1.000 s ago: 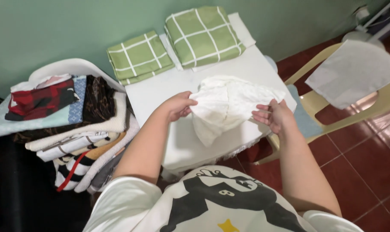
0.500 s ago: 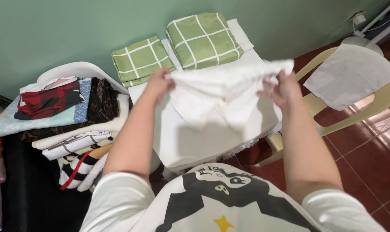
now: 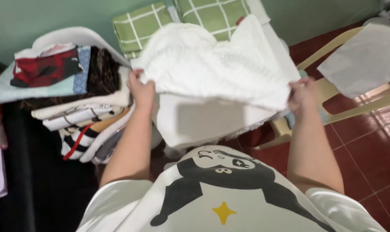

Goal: Folding clothes and linens on a table.

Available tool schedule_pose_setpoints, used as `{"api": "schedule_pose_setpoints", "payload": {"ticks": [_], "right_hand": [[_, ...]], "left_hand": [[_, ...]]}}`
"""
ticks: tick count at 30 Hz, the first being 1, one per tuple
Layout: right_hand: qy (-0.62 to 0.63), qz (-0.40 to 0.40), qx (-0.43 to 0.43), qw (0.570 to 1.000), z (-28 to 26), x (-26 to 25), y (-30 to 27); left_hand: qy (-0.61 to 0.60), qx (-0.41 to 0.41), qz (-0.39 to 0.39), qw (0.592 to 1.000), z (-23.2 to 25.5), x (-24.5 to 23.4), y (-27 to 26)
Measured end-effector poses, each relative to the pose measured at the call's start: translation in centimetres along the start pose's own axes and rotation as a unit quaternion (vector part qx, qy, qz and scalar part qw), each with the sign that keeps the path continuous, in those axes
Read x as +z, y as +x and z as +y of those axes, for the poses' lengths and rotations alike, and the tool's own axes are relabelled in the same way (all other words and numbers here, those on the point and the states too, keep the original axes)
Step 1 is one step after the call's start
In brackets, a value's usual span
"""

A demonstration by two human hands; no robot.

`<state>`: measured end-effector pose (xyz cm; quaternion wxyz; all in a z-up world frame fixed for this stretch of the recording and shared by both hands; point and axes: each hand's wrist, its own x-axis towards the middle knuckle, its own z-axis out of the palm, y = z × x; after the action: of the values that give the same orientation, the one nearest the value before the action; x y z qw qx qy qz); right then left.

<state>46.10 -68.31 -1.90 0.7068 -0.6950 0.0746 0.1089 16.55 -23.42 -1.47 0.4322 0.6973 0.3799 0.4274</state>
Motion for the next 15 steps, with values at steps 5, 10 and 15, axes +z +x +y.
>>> {"api": "schedule_pose_setpoints", "payload": {"ticks": [5, 10, 15], "right_hand": [[-0.126, -0.025, 0.081, 0.988, 4.2, 1.2, -3.5], [-0.243, -0.015, 0.089, 0.966, -0.2, 3.4, -8.0], [-0.166, -0.068, 0.085, 0.980, 2.8, 0.3, -3.8]], "left_hand": [[0.002, -0.252, 0.009, 0.968, -1.4, -0.8, -3.6], [0.006, -0.307, -0.052, 0.950, -2.0, -1.1, -3.0], [0.243, -0.147, -0.195, 0.939, -4.0, 0.0, -4.0]]}}
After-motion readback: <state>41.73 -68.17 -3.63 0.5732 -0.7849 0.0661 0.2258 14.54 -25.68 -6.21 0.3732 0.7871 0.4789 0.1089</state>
